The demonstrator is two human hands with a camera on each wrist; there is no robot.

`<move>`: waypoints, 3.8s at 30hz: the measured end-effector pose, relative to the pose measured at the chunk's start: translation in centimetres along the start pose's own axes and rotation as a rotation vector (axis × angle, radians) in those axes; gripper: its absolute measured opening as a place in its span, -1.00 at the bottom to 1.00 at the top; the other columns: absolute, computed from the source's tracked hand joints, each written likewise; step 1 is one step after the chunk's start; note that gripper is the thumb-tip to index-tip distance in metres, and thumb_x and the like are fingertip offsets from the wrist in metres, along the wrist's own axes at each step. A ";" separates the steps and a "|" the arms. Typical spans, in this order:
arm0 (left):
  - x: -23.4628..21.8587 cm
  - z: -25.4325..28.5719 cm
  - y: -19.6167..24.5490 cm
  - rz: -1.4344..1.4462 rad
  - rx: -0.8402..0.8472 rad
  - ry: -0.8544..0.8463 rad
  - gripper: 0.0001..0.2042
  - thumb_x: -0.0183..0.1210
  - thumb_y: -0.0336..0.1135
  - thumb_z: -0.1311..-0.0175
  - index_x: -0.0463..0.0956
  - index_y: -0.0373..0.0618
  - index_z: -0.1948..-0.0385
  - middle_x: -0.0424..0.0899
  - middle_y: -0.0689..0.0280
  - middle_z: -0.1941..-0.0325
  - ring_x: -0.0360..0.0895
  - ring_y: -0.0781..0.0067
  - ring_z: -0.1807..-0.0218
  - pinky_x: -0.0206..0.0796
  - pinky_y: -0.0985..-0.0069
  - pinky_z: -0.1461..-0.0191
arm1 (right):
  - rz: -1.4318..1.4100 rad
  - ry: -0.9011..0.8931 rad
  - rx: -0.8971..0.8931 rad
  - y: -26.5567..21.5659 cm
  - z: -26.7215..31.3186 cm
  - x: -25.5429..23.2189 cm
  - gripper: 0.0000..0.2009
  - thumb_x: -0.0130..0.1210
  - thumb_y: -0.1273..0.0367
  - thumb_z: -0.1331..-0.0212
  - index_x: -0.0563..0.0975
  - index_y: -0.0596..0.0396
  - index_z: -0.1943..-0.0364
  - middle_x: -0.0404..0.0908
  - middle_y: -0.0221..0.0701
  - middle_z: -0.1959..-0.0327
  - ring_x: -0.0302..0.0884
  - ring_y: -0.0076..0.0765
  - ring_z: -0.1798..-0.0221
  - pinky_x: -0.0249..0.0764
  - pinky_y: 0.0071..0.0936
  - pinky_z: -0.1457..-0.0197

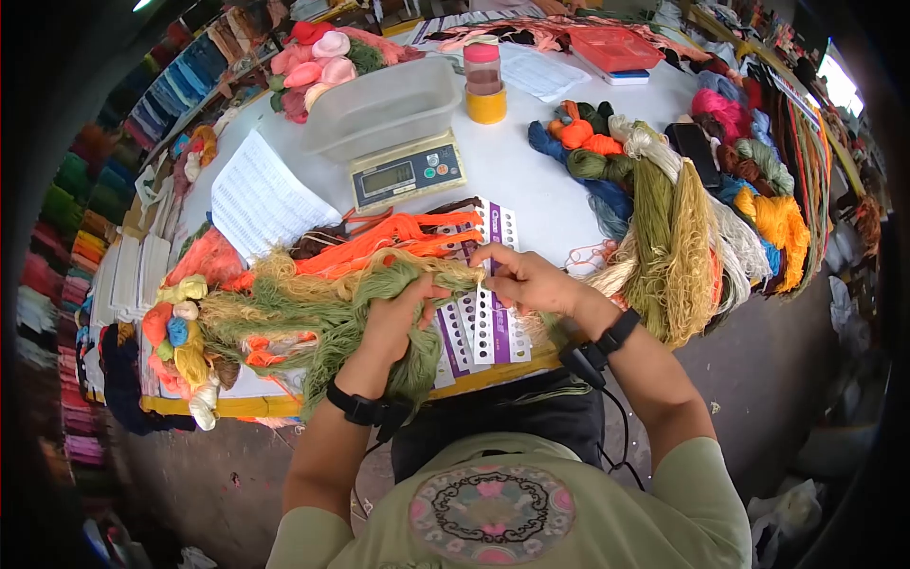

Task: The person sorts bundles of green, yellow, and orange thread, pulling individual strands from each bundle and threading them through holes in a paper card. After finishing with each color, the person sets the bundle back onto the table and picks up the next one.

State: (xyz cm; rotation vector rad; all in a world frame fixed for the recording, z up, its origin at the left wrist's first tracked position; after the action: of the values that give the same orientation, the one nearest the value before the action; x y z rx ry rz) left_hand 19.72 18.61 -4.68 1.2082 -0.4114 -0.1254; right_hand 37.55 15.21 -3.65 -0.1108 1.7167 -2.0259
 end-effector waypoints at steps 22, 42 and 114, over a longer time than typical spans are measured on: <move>4.6 -0.6 -2.1 -0.656 -0.235 -0.383 -0.79 -0.04 -0.28 -0.40 0.50 -0.20 0.18 0.71 0.32 0.33 0.30 0.72 0.64 0.18 0.70 0.60 | 0.172 0.078 -0.227 1.5 -1.1 0.6 -0.54 0.04 0.13 -0.30 0.35 -0.14 -0.26 0.61 -0.37 0.28 0.49 -0.54 0.35 0.42 -0.50 0.19; -1.5 2.9 2.5 -0.588 0.300 0.216 -0.77 0.02 -0.19 -0.38 0.58 0.01 0.09 0.53 0.41 0.40 0.38 0.62 0.46 0.32 0.61 0.31 | 0.245 0.185 -0.108 0.0 0.5 0.9 -0.44 0.04 0.02 -0.26 0.29 -0.17 -0.31 0.49 -0.41 0.57 0.41 -0.44 0.49 0.36 -0.44 0.36; -11.7 20.5 7.3 -1.398 -0.094 -0.765 -0.40 0.25 -0.26 -0.09 0.31 -0.08 -0.24 0.42 0.15 -0.24 0.38 0.26 -0.21 0.26 0.36 -0.21 | 0.352 -0.235 -0.514 -17.8 -1.9 21.0 -0.58 0.16 0.51 0.05 0.42 0.01 0.01 0.54 -0.39 0.44 0.57 -0.47 0.35 0.42 -0.49 0.27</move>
State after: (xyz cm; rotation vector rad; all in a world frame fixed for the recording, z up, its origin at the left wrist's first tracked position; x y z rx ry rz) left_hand 0.42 6.77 5.28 1.1216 -0.1298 -1.8168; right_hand 12.92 10.14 7.75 -0.1902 1.9054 -1.2429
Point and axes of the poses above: each hand's wrist, its own z-axis away from the middle knuckle, its own x-axis out of the palm, y = z × x, the point moved 8 cm from there along -z, towards the middle knuckle
